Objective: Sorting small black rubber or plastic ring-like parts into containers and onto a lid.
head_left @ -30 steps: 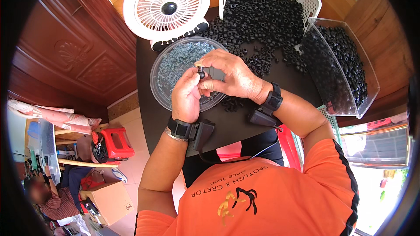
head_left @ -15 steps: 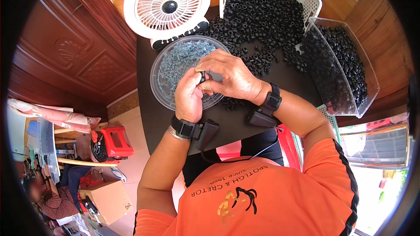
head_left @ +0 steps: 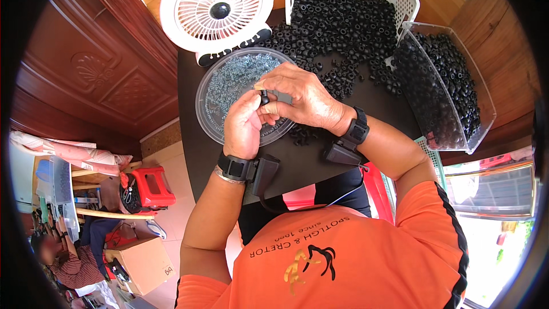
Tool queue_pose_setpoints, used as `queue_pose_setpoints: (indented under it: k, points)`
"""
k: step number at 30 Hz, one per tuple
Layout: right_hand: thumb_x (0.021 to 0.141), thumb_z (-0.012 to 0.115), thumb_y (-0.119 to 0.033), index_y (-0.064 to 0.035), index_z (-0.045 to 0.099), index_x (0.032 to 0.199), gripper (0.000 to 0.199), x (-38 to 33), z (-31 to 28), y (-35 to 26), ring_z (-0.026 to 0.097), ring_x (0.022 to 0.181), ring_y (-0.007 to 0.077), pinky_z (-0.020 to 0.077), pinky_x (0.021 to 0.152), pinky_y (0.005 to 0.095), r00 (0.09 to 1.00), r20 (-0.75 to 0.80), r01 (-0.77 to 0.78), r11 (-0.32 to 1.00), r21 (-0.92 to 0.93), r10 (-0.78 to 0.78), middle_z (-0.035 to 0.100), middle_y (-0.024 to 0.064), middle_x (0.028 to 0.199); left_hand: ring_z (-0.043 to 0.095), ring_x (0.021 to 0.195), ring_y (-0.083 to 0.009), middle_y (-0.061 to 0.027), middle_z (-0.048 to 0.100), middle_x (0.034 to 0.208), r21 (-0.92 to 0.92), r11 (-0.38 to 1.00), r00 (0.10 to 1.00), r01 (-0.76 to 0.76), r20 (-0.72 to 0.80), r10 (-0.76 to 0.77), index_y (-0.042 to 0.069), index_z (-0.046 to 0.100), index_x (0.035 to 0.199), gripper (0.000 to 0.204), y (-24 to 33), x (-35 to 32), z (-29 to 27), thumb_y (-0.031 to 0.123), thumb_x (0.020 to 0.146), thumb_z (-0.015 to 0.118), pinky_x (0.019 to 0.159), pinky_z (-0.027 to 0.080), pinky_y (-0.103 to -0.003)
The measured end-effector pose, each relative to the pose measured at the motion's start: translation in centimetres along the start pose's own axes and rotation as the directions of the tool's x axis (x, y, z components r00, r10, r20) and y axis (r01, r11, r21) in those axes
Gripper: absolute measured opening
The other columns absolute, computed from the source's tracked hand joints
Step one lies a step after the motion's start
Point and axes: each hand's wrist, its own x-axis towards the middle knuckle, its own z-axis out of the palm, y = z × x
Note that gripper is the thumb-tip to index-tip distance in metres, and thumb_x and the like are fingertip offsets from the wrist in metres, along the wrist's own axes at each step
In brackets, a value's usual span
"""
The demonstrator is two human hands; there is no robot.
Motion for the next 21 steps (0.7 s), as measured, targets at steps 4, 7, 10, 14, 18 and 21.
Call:
queue_pose_setpoints:
  k: [4,7,10,14,18,21]
  points:
    - [0.068,0.077,-0.009,-0.0049,0.066,0.107,0.040,0.0,-0.2,-0.2,0.063,0.093,0.0291,0.0506,0.084,0.0386,0.998,0.048,-0.029,0.999,0.042,0.027,0.067,0.0104,0.100,0.059,0.076,-0.0148,-0.0067,0.062,0.091,0.044,0.999,1.000,-0.005,0.008,0.005,-0.001,0.057,0.106,0.032,0.2,0.0,0.1,0.026,0.097,0.043,0.068,0.046,-0.027]
    - [0.068,0.077,-0.008,-0.0049,0.066,0.108,0.041,0.0,-0.4,0.0,0.063,0.093,0.0291,0.0506,0.084,0.0388,0.998,0.066,0.002,1.000,0.030,-0.004,0.067,0.0104,0.100,0.058,0.077,-0.0143,-0.0058,0.061,0.092,0.092,0.995,0.999,-0.029,0.020,0.027,-0.001,0.057,0.108,0.032,0.2,0.0,0.4,0.026,0.097,0.042,0.068,0.046,-0.027]
    - [0.068,0.077,-0.008,-0.0052,0.065,0.108,0.042,0.1,-0.4,-0.2,0.063,0.091,0.0291,0.0506,0.083,0.0388,0.998,0.058,0.023,1.000,0.013,-0.024,0.067,0.0105,0.099,0.057,0.075,-0.0129,-0.0041,0.059,0.089,0.086,0.995,0.998,-0.059,-0.014,0.060,0.001,0.058,0.105,0.031,0.0,-0.1,1.1,0.027,0.096,0.045,0.066,0.045,-0.026]
    - [0.067,0.079,-0.017,-0.0062,0.067,0.101,0.038,0.2,0.0,-0.5,0.063,0.089,0.0280,0.0517,0.078,0.0374,1.000,0.001,-0.028,1.000,0.007,0.028,0.067,0.0071,0.094,0.056,0.073,-0.0128,-0.0037,0.057,0.086,0.018,0.996,0.993,-0.092,-0.070,0.093,0.001,0.059,0.102,0.029,-0.2,-0.2,1.3,0.027,0.096,0.047,0.065,0.044,-0.026]
    - [0.068,0.079,-0.019,-0.0068,0.067,0.098,0.034,0.1,-0.1,-0.8,0.063,0.086,0.0274,0.0518,0.077,0.0371,0.997,0.022,-0.071,0.997,-0.016,0.072,0.067,0.0059,0.089,0.056,0.074,-0.0142,-0.0053,0.058,0.088,0.029,0.996,0.995,-0.087,-0.054,0.089,0.000,0.059,0.102,0.029,-0.2,-0.2,1.0,0.026,0.096,0.046,0.066,0.044,-0.028]
    - [0.068,0.079,-0.020,-0.0069,0.067,0.096,0.033,0.0,0.0,-0.6,0.063,0.083,0.0268,0.0519,0.076,0.0367,0.998,-0.020,-0.065,0.998,-0.017,0.065,0.067,0.0052,0.087,0.057,0.073,-0.0148,-0.0065,0.060,0.090,-0.058,0.995,0.993,-0.078,-0.089,0.072,-0.001,0.059,0.103,0.030,0.2,-0.3,1.3,0.025,0.096,0.046,0.067,0.045,-0.028]
